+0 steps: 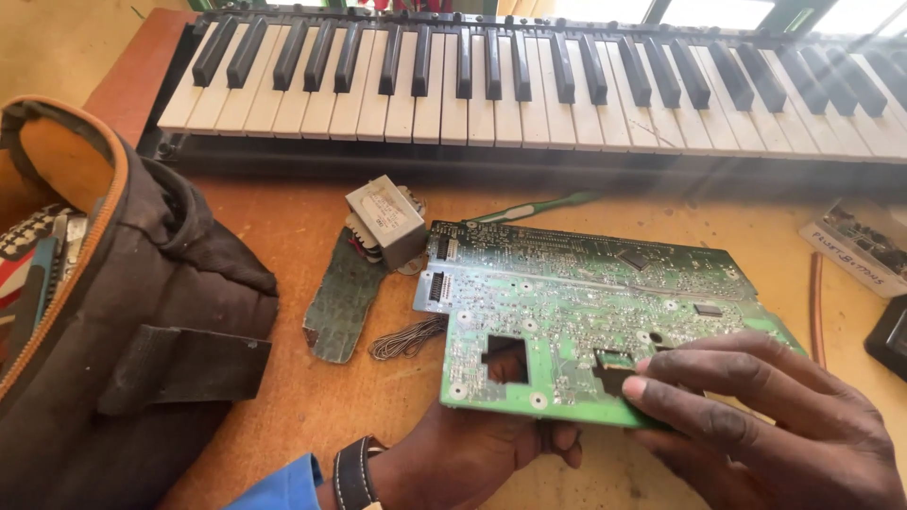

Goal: Soldering components on a circuit board and cleaning it with a brush on a workbench.

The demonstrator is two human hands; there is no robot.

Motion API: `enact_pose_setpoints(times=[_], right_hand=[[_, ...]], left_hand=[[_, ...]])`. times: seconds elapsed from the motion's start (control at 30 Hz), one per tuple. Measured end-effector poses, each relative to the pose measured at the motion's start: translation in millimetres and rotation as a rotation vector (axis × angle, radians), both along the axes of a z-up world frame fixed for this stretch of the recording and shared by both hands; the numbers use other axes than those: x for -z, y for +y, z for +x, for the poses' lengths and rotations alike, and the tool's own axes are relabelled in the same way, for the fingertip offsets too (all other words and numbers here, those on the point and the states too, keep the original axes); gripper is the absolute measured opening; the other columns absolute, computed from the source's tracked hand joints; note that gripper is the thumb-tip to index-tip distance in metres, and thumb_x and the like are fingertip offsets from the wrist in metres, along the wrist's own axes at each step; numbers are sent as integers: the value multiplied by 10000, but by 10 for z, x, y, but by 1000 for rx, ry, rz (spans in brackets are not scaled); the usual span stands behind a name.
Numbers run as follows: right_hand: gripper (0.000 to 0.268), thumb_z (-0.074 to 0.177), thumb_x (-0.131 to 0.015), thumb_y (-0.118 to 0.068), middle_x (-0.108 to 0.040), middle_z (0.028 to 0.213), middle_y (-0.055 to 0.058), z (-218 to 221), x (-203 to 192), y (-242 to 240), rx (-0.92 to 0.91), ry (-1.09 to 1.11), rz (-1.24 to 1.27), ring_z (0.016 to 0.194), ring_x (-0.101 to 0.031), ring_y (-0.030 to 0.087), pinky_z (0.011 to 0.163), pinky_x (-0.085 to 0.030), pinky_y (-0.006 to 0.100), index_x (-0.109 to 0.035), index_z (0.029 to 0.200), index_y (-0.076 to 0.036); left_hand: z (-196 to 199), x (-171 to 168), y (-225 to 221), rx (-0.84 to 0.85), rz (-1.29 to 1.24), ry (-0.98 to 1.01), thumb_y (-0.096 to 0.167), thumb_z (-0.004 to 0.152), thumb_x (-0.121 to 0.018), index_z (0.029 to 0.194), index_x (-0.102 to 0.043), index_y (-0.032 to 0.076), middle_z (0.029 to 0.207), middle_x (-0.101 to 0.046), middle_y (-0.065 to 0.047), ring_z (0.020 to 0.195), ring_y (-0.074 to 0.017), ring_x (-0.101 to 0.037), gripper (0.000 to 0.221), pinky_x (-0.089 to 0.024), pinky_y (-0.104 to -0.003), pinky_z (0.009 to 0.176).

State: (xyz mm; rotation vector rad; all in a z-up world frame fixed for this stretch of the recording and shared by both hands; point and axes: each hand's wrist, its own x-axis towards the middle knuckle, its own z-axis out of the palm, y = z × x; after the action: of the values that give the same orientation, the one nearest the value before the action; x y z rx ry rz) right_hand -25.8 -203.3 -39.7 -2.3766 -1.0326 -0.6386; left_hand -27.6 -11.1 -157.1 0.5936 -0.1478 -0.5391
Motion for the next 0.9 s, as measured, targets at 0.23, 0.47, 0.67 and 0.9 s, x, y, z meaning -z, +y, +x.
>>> enact_pose_setpoints(times=[0.23,0.47,0.67,0.9], right_hand=[[159,975,-607,-34,-744,1071,169,224,-291,-24,82,-94,35,892,-710,271,876,-528,394,-710,1095,-21],[158,988,-626,-122,-740,992,105,275,-398,81,177,23,158,909,-708,204,800,-514,313,-744,1049,-37],[200,954,-589,-157,-716,932,106,170,-337,75,111,37,150,821,-673,210,794,-483,324,-736,1004,-31],[221,843,-639,-212,-761,890,75,91,-387,63,-27,137,176,772,-743,192,721,-570,311,-758,951,-59]], left_hand=[[108,-512,-33,-29,207,-2,155,1010,-648,1198,-683,24,876,-663,-72,655,-93,-579,233,-532,-242,662],[159,-763,-41,-172,149,102,165,983,-653,1138,-664,-20,988,-693,-129,707,-148,-598,242,-519,-283,622],[106,-745,-49,-197,114,146,173,1015,-659,974,-669,37,916,-699,-107,709,-137,-608,143,-526,-288,630],[91,-551,-150,-211,102,155,89,982,-679,958,-690,17,737,-625,-77,649,-139,-594,76,-538,-293,580]])
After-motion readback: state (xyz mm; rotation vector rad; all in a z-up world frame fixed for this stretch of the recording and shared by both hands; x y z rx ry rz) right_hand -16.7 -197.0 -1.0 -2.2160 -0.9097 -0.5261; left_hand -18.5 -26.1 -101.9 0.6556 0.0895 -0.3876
